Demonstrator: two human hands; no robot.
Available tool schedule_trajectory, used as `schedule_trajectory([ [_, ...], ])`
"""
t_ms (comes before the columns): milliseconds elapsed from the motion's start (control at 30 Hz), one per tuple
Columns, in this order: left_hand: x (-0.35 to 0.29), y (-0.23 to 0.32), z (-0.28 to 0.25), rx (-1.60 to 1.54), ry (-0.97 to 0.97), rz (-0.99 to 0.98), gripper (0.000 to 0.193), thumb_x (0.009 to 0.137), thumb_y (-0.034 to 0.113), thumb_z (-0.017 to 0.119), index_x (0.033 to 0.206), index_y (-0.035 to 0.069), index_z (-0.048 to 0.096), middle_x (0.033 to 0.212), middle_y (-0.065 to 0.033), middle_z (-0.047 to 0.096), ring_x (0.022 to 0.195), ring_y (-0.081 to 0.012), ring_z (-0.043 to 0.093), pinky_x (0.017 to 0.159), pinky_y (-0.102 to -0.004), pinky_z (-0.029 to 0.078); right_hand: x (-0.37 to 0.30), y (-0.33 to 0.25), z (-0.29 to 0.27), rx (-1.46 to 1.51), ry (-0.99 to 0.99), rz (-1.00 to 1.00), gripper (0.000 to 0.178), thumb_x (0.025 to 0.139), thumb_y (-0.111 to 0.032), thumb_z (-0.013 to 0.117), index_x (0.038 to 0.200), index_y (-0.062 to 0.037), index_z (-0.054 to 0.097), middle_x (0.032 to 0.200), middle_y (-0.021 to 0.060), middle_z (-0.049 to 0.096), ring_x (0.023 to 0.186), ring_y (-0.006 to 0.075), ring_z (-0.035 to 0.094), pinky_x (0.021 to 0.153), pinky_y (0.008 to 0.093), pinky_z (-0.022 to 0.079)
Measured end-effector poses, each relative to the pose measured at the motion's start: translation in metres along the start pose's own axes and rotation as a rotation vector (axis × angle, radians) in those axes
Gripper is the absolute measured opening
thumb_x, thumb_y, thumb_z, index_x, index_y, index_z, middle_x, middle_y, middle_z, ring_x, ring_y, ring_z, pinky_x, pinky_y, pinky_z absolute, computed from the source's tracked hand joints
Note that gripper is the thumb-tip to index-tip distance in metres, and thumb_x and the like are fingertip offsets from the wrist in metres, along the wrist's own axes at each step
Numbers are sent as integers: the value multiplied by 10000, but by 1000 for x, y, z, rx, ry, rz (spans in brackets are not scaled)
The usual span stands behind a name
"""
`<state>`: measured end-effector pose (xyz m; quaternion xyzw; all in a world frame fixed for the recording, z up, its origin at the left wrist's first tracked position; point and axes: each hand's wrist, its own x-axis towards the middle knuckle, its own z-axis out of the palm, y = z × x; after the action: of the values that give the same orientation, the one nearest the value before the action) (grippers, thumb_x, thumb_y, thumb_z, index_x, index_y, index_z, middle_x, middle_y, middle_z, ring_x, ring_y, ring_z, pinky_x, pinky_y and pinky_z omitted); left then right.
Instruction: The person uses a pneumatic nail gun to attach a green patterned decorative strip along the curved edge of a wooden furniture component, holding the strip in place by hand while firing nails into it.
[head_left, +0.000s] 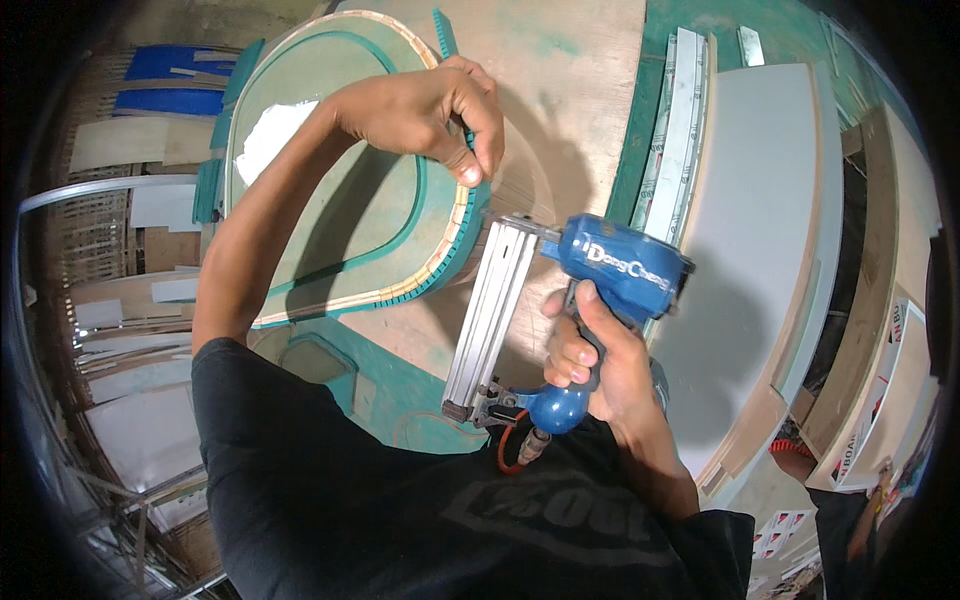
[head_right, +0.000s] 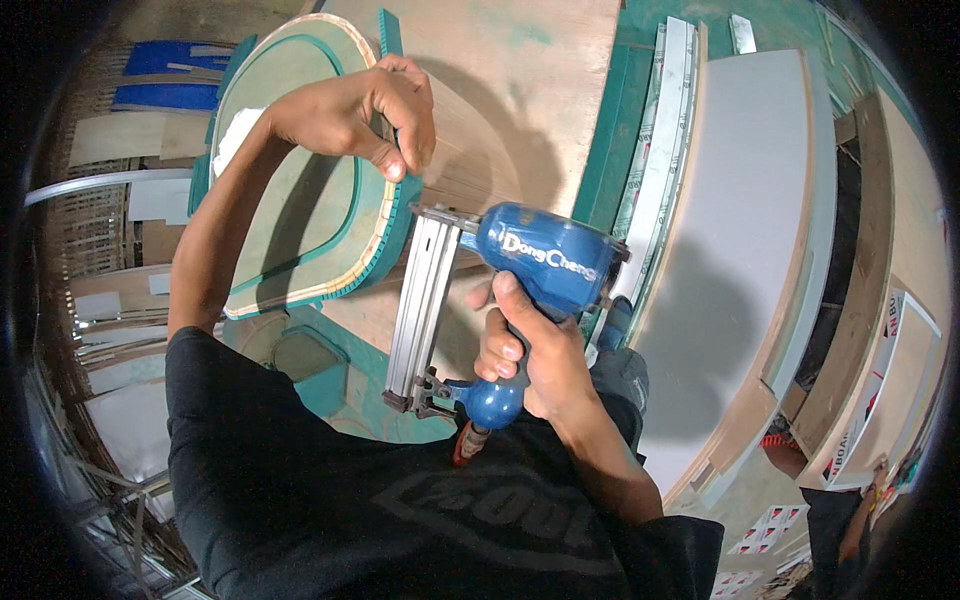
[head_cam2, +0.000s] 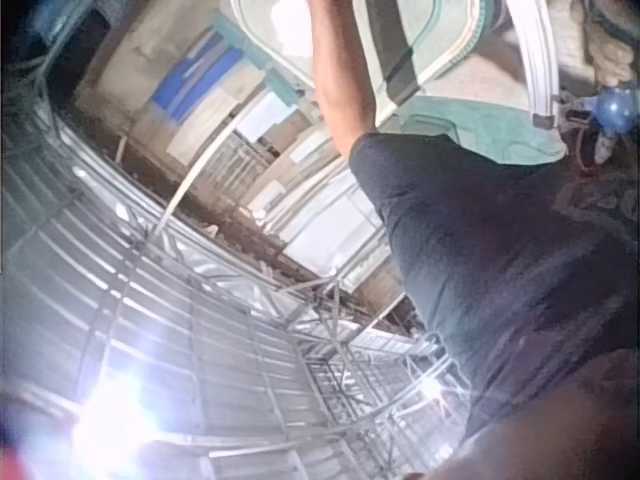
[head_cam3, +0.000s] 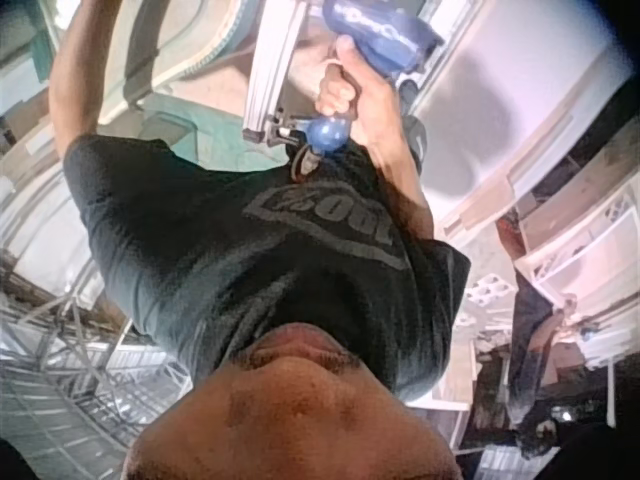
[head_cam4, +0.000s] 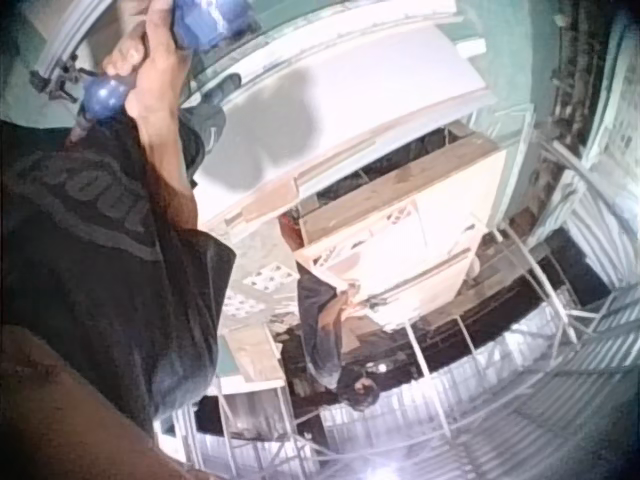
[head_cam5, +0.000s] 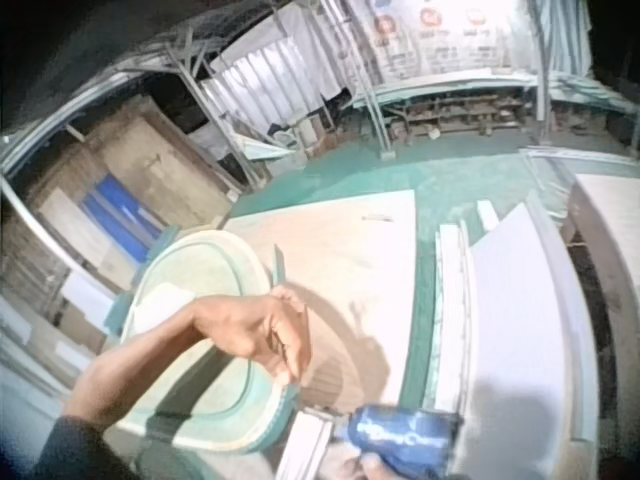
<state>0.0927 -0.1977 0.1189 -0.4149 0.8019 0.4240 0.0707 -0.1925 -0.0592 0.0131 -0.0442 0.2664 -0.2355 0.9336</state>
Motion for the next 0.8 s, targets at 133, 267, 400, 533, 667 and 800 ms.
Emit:
schedule_trajectory([
  [133, 3, 0, -5, -70, -44, -62, 192, 697, 216, 886, 853, 129, 814, 905, 14, 761, 966, -140, 622, 1100, -386, 214, 2, -8, -10, 96, -37, -4, 440, 1048, -428, 545, 1125, 2, 606, 550, -49, 392, 453, 80, 389, 517, 278, 397],
  [267, 1, -3, -5, -91, -30, -116, 223, 690, 248, 893, 878, 150, 823, 938, 1, 771, 972, -156, 642, 1139, -418, 209, -2, -26, -27, 89, -73, -6, 443, 1060, -431, 514, 1133, -3, 602, 545, -57, 394, 443, 73, 388, 510, 270, 401],
  [400, -1, 0, -8, -68, -27, -199, 222, 713, 278, 881, 891, 157, 826, 958, -10, 773, 1022, -175, 658, 1201, -493, 153, 1, -40, -27, 56, -127, 39, 434, 1067, -425, 501, 1132, -8, 601, 546, -58, 395, 447, 68, 396, 510, 267, 407],
  [533, -2, 0, -18, -85, 12, -308, 205, 725, 291, 874, 872, 157, 825, 973, -19, 772, 1054, -186, 665, 1222, -558, 92, 4, -48, -22, 24, -169, 111, 413, 1073, -414, 489, 1124, -18, 594, 552, -56, 399, 448, 69, 402, 517, 272, 413],
  [667, -4, -5, -18, -129, 29, -294, 166, 725, 257, 878, 846, 157, 825, 970, -20, 769, 1049, -191, 668, 1219, -571, 76, -2, -48, -22, 126, -231, 201, 412, 1072, -425, 487, 1110, -28, 591, 555, -57, 393, 454, 73, 394, 521, 274, 410],
  [800, -5, -4, -18, -161, 22, -317, 151, 715, 218, 884, 837, 152, 824, 958, -13, 766, 1038, -193, 666, 1216, -559, 68, 4, -56, -12, 103, -191, 209, 412, 1065, -425, 505, 1098, -24, 596, 553, -56, 377, 457, 75, 382, 522, 276, 402],
])
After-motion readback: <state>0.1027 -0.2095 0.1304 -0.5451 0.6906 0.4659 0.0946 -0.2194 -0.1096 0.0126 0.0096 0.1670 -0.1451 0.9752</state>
